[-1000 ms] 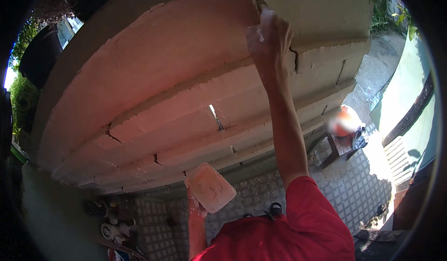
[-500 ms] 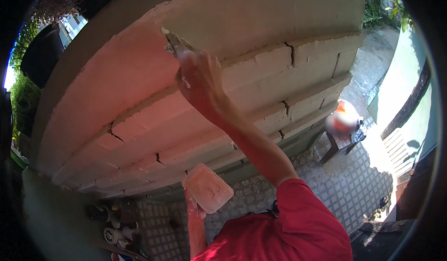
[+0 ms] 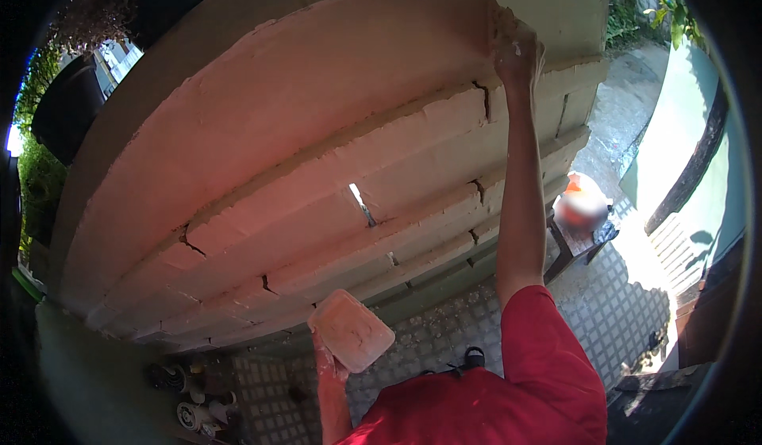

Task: Applying and smoothing plaster or filler on a brick wall surface.

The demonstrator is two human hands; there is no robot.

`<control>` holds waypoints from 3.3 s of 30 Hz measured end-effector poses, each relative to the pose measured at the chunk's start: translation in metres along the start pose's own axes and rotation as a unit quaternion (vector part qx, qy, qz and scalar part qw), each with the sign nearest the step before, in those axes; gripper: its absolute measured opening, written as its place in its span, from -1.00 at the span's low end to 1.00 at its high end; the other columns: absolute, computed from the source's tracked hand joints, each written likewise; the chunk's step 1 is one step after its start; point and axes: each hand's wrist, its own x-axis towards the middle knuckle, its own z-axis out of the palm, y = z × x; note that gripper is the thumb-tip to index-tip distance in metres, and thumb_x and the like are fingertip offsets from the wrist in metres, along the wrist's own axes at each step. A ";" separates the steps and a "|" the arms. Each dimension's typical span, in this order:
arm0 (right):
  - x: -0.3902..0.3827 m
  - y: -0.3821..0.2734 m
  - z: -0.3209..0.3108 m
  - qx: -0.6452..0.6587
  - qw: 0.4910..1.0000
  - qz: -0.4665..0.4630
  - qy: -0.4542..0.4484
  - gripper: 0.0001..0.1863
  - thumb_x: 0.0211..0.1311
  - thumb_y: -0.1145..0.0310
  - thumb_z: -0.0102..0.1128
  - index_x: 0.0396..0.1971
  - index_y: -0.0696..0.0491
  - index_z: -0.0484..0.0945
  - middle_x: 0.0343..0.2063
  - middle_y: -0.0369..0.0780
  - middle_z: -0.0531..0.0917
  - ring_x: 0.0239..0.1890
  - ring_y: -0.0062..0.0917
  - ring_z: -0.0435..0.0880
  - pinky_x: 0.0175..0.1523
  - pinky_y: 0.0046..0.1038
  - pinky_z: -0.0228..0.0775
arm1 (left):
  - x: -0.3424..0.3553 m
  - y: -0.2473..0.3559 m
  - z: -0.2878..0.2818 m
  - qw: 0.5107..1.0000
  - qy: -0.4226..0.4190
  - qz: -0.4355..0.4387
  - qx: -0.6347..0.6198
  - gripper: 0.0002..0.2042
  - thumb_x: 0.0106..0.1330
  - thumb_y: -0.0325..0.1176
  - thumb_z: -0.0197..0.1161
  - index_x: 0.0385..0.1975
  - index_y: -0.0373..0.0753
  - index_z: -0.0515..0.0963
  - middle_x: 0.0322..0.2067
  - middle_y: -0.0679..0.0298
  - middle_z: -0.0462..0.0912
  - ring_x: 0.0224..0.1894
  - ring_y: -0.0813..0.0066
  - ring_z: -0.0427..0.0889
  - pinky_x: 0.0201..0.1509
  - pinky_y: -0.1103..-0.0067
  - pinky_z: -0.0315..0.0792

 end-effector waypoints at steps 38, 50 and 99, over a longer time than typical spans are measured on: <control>-0.142 -0.198 0.088 0.078 0.983 -0.160 -0.048 -0.86 -0.14 0.59 0.08 -0.47 0.21 0.49 -0.76 0.01 0.43 -0.62 -0.03 0.54 -0.54 -0.14 0.35 | -0.032 0.021 -0.008 1.000 -0.013 0.010 -0.008 -0.38 0.30 0.18 0.07 0.20 -0.16 0.33 0.07 0.22 0.51 0.04 0.29 0.56 0.10 0.34 0.52; -0.232 -0.262 0.166 0.124 0.939 -0.319 -0.021 -0.30 -0.19 0.54 0.27 0.12 0.20 0.34 -0.20 -0.02 0.55 -0.38 -0.15 0.57 -0.47 -0.18 0.40 | -0.035 0.020 -0.018 0.999 -0.008 -0.005 -0.041 -0.42 0.33 0.13 0.06 0.18 -0.18 0.33 0.05 0.24 0.51 0.05 0.31 0.56 0.10 0.36 0.52; -0.246 -0.255 0.142 0.145 0.950 -0.269 -0.063 -0.28 -0.21 0.61 0.14 0.16 0.23 0.36 -0.42 0.00 0.58 -0.44 -0.10 0.58 -0.42 -0.18 0.41 | -0.031 0.027 -0.022 1.000 0.025 0.000 -0.015 -0.42 0.32 0.14 0.06 0.15 -0.19 0.37 0.00 0.27 0.53 0.01 0.36 0.57 0.06 0.41 0.52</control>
